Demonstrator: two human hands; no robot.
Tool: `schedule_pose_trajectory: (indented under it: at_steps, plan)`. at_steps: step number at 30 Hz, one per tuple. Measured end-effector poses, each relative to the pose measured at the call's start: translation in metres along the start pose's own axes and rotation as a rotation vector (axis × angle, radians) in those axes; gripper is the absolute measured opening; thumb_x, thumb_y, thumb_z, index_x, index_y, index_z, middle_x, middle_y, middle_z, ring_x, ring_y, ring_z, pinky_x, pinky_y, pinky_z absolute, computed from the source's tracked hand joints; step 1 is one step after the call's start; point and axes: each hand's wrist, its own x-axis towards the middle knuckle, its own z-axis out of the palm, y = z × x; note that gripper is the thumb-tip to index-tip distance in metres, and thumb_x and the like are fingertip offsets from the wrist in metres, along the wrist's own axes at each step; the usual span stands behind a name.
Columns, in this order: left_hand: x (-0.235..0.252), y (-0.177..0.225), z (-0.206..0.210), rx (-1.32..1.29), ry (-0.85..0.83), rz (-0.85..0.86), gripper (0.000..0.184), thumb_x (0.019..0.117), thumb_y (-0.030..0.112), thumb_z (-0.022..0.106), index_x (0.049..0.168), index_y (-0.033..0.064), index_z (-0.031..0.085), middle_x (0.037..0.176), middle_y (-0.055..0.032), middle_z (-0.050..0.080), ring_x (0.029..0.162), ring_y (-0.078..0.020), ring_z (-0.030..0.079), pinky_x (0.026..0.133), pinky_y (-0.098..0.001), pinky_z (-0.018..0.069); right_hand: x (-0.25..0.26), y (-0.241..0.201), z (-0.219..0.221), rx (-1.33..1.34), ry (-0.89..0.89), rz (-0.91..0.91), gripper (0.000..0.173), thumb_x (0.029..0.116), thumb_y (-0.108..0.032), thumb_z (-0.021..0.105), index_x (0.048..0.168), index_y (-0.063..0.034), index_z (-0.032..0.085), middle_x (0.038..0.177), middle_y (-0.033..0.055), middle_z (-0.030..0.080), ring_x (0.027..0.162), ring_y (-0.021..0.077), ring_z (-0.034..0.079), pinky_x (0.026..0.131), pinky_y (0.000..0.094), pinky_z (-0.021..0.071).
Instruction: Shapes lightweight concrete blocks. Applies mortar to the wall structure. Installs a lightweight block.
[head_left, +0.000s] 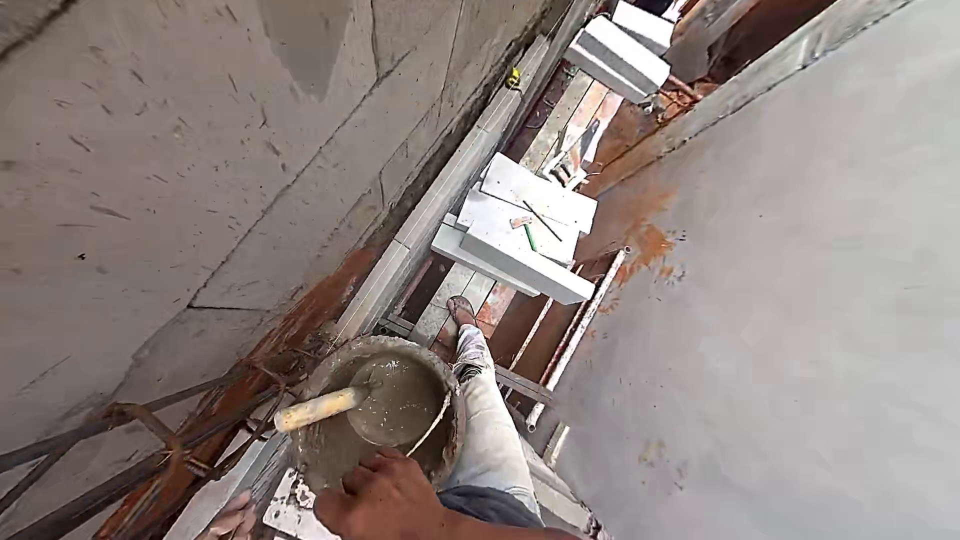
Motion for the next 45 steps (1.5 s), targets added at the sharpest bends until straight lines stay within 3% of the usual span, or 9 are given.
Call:
schedule_pose_trajectory:
  at_steps: [4, 9, 13, 19, 23, 26, 36, 41, 45]
  plan:
    - [0.047, -0.064, 0.049, -0.256, 0.275, -0.545, 0.048, 0.1123, 0.038, 0.025, 0.127, 0.0019, 0.053, 0.119, -0.0011, 0.067, 0.104, -0.0084, 0.067, 0.090, -0.0288, 0.0558, 0.002, 0.018, -0.056, 0.058, 0.163, 0.047, 0.030, 0.0900, -0.031, 0.075, 0.077, -0.0048, 0.067, 0.061, 0.0092, 0.062, 0.057, 0.0252, 0.066, 0.051, 0.0420, 0.0526]
    - [0.122, -0.024, 0.093, -0.424, -0.135, -0.667, 0.074, 0.1080, 0.056, 0.009, 0.141, 0.0033, 0.049, 0.129, -0.0052, 0.065, 0.116, -0.0102, 0.061, 0.097, -0.0330, 0.0514, -0.008, 0.019, -0.128, 0.071, 0.242, -0.082, 0.053, 0.0941, -0.047, 0.069, 0.063, -0.0071, 0.054, 0.049, 0.0033, 0.044, 0.044, 0.0151, 0.046, 0.044, 0.0316, 0.0359]
    - [0.123, 0.005, 0.094, -0.876, -0.530, -0.408, 0.062, 0.0865, 0.057, 0.073, 0.129, 0.0129, 0.067, 0.119, -0.0005, 0.074, 0.112, -0.0113, 0.069, 0.098, -0.0336, 0.0559, -0.015, 0.009, -0.152, -0.009, 0.252, -0.186, 0.056, 0.0987, -0.044, 0.065, 0.058, -0.0099, 0.048, 0.048, 0.0012, 0.041, 0.043, 0.0114, 0.041, 0.044, 0.0271, 0.0319]
    - [0.135, 0.015, 0.098, -0.843, -0.627, -0.486, 0.106, 0.0787, 0.088, 0.050, 0.153, 0.0123, 0.045, 0.148, -0.0045, 0.057, 0.133, -0.0168, 0.056, 0.105, -0.0396, 0.0499, -0.017, 0.019, -0.168, -0.044, 0.236, -0.476, 0.054, 0.1028, -0.033, 0.059, 0.057, -0.0119, 0.040, 0.049, 0.0014, 0.035, 0.045, 0.0133, 0.039, 0.047, 0.0278, 0.0320]
    - [0.147, 0.019, 0.108, -0.644, -0.690, -0.524, 0.068, 0.0836, 0.054, 0.078, 0.133, 0.0108, 0.059, 0.117, 0.0041, 0.073, 0.108, -0.0065, 0.069, 0.094, -0.0285, 0.0573, -0.010, 0.024, -0.154, -0.013, 0.171, -0.558, 0.054, 0.1033, -0.032, 0.058, 0.056, -0.0107, 0.043, 0.047, 0.0028, 0.036, 0.045, 0.0171, 0.041, 0.050, 0.0318, 0.0356]
    - [0.136, 0.016, 0.114, -0.563, -0.639, -0.724, 0.037, 0.0818, 0.014, 0.071, 0.117, 0.0093, 0.061, 0.092, -0.0017, 0.076, 0.082, -0.0107, 0.074, 0.075, -0.0310, 0.0632, 0.003, 0.031, -0.134, -0.027, 0.077, -0.592, 0.051, 0.1038, -0.034, 0.057, 0.059, -0.0092, 0.054, 0.048, 0.0041, 0.043, 0.046, 0.0206, 0.049, 0.050, 0.0361, 0.0417]
    - [0.130, -0.008, 0.138, -0.350, -0.343, -0.823, 0.060, 0.0723, -0.010, 0.067, 0.130, 0.0018, 0.055, 0.109, -0.0091, 0.073, 0.096, -0.0174, 0.073, 0.082, -0.0365, 0.0627, 0.033, 0.160, -0.138, 0.205, -0.044, -0.637, 0.053, 0.1046, -0.032, 0.059, 0.058, -0.0084, 0.051, 0.049, 0.0036, 0.042, 0.051, 0.0200, 0.048, 0.059, 0.0332, 0.0429]
    - [0.145, -0.041, 0.162, -0.533, -0.352, -0.765, 0.071, 0.0728, 0.005, 0.085, 0.135, 0.0038, 0.051, 0.114, -0.0070, 0.073, 0.102, -0.0177, 0.072, 0.091, -0.0371, 0.0612, 0.057, 0.175, -0.124, 0.189, -0.162, -0.765, 0.045, 0.1037, -0.030, 0.059, 0.063, -0.0097, 0.060, 0.050, 0.0028, 0.046, 0.051, 0.0207, 0.054, 0.063, 0.0359, 0.0502]
    - [0.173, -0.072, 0.167, -0.417, -0.289, -0.673, 0.100, 0.0842, 0.066, 0.071, 0.158, 0.0115, 0.031, 0.144, 0.0002, 0.058, 0.126, -0.0123, 0.060, 0.100, -0.0347, 0.0544, 0.071, 0.191, -0.127, 0.085, -0.264, -0.826, 0.039, 0.1025, -0.026, 0.059, 0.067, -0.0101, 0.064, 0.052, 0.0036, 0.050, 0.055, 0.0223, 0.058, 0.066, 0.0373, 0.0523]
